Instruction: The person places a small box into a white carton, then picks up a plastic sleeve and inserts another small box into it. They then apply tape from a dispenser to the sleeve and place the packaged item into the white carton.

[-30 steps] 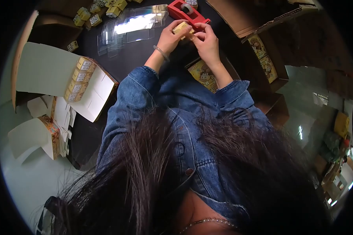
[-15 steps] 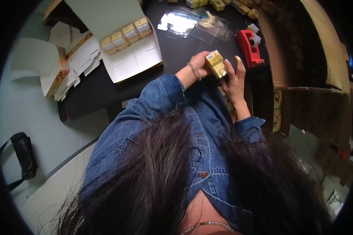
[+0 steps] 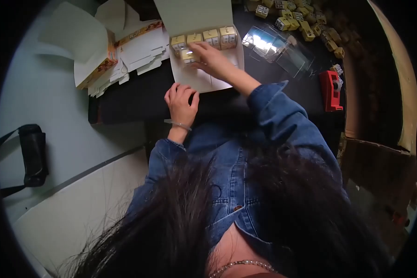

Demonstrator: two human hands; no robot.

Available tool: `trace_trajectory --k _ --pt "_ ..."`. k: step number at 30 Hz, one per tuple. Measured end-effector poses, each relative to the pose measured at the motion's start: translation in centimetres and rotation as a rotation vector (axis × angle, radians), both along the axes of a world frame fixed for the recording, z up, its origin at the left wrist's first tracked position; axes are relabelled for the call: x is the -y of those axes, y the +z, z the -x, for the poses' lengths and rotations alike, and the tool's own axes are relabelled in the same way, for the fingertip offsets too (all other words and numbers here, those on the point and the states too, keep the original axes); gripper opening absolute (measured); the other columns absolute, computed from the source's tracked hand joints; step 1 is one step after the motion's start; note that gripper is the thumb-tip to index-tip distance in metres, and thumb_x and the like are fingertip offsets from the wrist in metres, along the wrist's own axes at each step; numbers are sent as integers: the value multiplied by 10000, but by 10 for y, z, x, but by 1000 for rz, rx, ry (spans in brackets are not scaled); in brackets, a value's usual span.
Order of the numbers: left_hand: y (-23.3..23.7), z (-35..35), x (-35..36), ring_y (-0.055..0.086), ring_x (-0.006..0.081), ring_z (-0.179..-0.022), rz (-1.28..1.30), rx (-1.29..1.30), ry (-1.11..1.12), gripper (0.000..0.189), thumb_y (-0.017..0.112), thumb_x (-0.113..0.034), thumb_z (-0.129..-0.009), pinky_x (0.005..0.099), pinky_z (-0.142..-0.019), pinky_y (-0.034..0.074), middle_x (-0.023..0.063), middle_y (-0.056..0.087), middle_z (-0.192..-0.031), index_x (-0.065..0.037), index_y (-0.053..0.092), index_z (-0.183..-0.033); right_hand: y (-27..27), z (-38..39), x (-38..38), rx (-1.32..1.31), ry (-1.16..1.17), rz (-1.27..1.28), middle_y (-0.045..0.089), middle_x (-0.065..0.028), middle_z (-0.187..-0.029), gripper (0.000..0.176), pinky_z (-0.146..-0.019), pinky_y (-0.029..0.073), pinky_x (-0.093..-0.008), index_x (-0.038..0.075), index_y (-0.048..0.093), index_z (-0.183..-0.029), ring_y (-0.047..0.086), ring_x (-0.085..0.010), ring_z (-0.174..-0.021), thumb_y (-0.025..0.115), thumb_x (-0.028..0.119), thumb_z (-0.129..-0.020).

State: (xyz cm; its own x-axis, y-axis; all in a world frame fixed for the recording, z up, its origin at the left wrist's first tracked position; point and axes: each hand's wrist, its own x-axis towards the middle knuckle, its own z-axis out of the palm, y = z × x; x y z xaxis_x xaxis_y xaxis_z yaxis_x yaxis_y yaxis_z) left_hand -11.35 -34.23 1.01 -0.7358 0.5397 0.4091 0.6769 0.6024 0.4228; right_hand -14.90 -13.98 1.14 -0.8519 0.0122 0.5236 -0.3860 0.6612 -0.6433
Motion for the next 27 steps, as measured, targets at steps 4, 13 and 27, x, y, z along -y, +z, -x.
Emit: trace_trajectory --k 4,13,27 --pt "2 -4 -2 505 292 -1158 -32 62 -6 103 696 -136 -803 434 -1037 294 45 642 -1006 -94 668 -892 4 -12 4 -132 -58 56 523 -128 -1300 451 -834 532 -370 143 587 -1243 632 -310 -1021 699 46 -817" --pt "37 -31 -58 602 269 -1019 -304 246 -414 96 666 -47 -800 364 -923 402 87 655 -997 -56 657 -895 -3 -144 -243 720 -848 -490 642 -183 -1115 716 -875 476 -474 23 614 -1076 602 -369 -1035 823 533 -619" --pt "-9 -64 -156 415 240 -1335 -783 2019 -796 702 476 15 -879 361 -1104 334 129 385 -1475 -73 209 -1523 3 -219 -79 362 -402 655 616 -75 -929 325 -655 463 -240 51 537 -1153 582 -126 -742 689 84 -868"
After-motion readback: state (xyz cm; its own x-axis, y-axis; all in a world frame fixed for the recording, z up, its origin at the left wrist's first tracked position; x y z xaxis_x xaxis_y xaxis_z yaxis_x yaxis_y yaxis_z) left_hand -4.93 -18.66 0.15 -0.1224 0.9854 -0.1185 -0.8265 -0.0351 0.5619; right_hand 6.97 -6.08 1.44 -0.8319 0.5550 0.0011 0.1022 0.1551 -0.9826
